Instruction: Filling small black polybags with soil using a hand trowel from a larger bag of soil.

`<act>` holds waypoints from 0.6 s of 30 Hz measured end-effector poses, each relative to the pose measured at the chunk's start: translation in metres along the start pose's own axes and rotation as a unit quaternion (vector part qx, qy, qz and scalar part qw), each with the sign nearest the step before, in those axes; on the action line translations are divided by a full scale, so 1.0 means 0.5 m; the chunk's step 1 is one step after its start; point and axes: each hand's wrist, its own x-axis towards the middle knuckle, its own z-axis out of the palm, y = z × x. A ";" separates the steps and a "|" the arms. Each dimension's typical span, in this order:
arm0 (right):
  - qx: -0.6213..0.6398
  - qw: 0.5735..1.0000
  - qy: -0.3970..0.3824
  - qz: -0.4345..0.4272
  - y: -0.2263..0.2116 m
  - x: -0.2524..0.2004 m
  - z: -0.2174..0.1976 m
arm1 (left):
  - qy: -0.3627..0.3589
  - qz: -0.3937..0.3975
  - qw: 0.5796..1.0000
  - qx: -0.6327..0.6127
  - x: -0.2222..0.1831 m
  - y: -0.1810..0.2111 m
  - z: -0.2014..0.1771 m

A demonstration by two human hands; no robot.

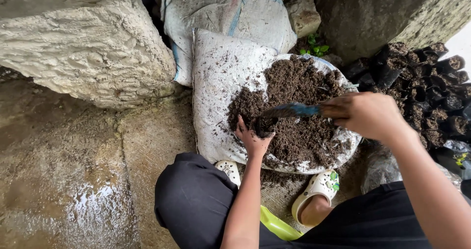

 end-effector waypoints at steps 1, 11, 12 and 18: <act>0.000 1.000 -0.001 -0.001 0.028 0.006 0.016 | 0.000 -0.001 1.000 0.001 -0.001 0.009 -0.009; 0.160 0.942 -0.052 0.289 0.226 0.220 0.627 | -0.004 0.022 0.999 0.031 -0.015 0.011 -0.020; 0.109 0.943 -0.051 0.311 0.244 0.281 0.719 | -0.022 0.031 0.999 0.006 -0.023 0.027 -0.039; 0.185 0.931 -0.075 0.305 0.218 0.238 0.771 | -0.022 0.036 0.999 0.022 -0.010 0.005 -0.029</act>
